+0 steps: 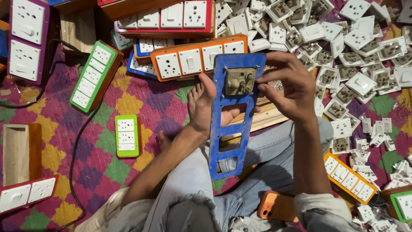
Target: The person assembles electrical sockets by inserting white socket modules into a blue plastic frame, then securing them with screws using a cordless drill. The person repeats this process for multiple sockets, flipping the frame to access the back and tightening screws.
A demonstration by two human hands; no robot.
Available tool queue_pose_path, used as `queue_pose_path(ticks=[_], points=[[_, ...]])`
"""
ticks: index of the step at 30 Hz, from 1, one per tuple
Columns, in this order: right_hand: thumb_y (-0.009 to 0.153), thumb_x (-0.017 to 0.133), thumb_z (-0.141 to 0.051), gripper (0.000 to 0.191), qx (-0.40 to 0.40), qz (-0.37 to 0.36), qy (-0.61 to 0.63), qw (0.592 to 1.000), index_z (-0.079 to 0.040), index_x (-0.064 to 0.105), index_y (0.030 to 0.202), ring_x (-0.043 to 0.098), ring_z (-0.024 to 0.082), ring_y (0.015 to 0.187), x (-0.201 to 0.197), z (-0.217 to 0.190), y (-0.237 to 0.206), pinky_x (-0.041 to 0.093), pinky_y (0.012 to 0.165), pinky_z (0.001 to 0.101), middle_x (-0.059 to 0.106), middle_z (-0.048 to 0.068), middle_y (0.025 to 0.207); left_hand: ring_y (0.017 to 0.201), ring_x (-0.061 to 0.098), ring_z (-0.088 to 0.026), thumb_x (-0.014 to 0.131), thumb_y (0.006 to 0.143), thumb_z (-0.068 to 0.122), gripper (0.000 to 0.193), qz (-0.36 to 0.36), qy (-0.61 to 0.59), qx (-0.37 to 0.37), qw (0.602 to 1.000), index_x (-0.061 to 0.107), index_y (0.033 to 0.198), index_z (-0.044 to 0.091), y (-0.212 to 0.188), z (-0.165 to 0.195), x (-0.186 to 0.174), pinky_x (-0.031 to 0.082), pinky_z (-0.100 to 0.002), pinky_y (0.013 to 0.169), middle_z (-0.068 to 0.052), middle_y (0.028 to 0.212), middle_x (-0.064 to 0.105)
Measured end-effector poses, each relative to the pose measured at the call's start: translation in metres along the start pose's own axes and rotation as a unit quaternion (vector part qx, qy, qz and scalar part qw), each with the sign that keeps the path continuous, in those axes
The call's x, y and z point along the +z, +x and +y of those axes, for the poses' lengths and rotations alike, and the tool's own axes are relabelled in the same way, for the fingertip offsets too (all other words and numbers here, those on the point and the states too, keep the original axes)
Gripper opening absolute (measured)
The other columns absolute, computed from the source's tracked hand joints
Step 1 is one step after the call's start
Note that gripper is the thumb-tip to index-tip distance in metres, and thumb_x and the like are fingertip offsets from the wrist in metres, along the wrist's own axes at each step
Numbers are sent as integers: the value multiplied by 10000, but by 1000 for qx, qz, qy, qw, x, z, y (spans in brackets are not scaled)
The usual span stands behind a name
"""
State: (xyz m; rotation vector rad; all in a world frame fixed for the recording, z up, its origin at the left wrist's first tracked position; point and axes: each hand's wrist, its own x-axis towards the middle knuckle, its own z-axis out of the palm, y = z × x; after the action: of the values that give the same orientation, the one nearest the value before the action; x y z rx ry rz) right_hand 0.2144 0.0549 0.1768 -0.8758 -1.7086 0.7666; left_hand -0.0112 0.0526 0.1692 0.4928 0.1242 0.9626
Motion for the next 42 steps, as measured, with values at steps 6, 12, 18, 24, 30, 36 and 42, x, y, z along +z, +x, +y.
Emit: queue_pose_path(ticks=[6,12,18,24,30,36,42], points=[[1049,643,27,385,117,41,144,982,18,547,1422,646,177,1213,13,6,-13,582,968,282,590,133,1356,1257,623,-352,493,1029,663,861,-8,-5,1,1000,441,1537,-30,1,0,-2,545,-599,1030,-215,1391,591],[1099,608,31,148,91,25,187,978,6,606,1245,666,140,1140,15,15,-20,588,911,249,617,177,1453,1241,623,-359,511,1051,649,813,-2,-8,10,1000,443,1493,-30,-1,-1,-2,544,-599,1022,-217,1374,593],[1102,580,-30,375,114,45,196,973,-20,439,1449,646,137,1227,19,16,-27,547,937,224,586,178,1461,1311,616,-356,508,1010,651,833,16,-6,1,1000,439,1526,0,0,-1,-3,551,-624,1072,-191,1442,582],[1151,558,-10,125,94,27,201,975,-42,518,1265,615,82,1066,19,24,-31,551,885,214,633,96,1332,1274,612,-323,489,1026,668,847,3,-23,-16,1000,455,1538,-6,0,-3,-5,532,-587,1053,-180,1394,595],[1079,545,-56,349,174,51,52,982,-19,520,1425,576,67,931,23,24,-38,514,824,210,618,59,1145,1232,632,-316,490,1046,659,805,7,-37,-15,999,459,1489,-12,-1,-5,-9,527,-592,1030,-181,1368,606],[1194,562,-91,177,117,65,152,979,-60,465,1339,580,52,970,26,22,-35,504,836,192,610,41,1194,1278,623,-338,491,1025,680,857,48,0,-7,999,453,1514,-23,-2,-11,-15,527,-627,1098,-181,1413,599],[1144,509,-90,371,147,49,54,986,-39,475,1510,548,58,902,25,23,-40,492,873,233,605,59,1225,1331,590,-305,433,1014,715,883,19,-29,-41,999,433,1550,12,-1,-18,-26,496,-588,1130,-161,1455,576]])
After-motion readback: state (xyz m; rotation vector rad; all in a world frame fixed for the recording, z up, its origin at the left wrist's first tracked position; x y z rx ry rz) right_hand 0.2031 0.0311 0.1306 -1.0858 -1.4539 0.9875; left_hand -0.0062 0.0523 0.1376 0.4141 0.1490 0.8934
